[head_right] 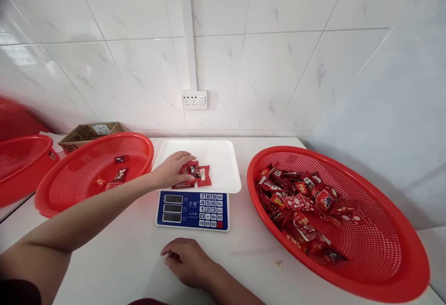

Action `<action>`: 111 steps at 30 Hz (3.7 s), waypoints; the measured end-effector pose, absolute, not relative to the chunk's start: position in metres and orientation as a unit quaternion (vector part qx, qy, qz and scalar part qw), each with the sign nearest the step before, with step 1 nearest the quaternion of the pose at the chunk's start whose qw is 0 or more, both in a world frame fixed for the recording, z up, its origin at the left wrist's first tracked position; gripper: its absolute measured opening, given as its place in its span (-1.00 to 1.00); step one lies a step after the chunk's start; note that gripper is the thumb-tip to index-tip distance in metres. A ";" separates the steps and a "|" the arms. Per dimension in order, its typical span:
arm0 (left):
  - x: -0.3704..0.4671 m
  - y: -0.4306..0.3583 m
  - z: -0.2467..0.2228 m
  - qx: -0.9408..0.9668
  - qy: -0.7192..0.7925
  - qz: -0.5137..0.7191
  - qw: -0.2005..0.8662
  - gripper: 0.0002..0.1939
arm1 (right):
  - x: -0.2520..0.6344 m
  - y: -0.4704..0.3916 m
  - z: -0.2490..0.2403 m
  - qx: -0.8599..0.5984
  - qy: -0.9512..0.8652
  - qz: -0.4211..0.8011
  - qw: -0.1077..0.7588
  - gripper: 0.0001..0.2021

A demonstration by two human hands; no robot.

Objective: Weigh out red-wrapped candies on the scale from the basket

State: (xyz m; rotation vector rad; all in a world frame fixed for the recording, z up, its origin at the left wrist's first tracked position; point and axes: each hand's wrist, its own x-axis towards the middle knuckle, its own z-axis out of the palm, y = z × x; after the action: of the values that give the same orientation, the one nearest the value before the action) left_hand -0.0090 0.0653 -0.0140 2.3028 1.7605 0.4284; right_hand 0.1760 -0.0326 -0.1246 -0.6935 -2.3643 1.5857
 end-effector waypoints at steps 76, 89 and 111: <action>-0.033 0.041 -0.011 0.766 0.611 0.084 0.179 -0.22 | 0.176 -0.032 -0.127 -0.230 -0.813 0.524 0.105 -0.72; -0.012 0.043 -0.031 0.776 0.607 0.146 0.087 -0.59 | 0.176 -0.032 -0.128 -0.224 -0.820 0.515 0.113 -0.73; -0.021 0.013 -0.026 0.724 0.651 0.209 0.089 -0.59 | 0.178 -0.036 -0.117 -0.208 -0.839 0.488 0.123 -0.74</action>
State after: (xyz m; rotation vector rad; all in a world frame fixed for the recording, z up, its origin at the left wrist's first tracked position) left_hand -0.0213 0.0126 -0.0260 2.1537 1.9381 0.6204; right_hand 0.1780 -0.0359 -0.1173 -0.6060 -2.4463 1.4230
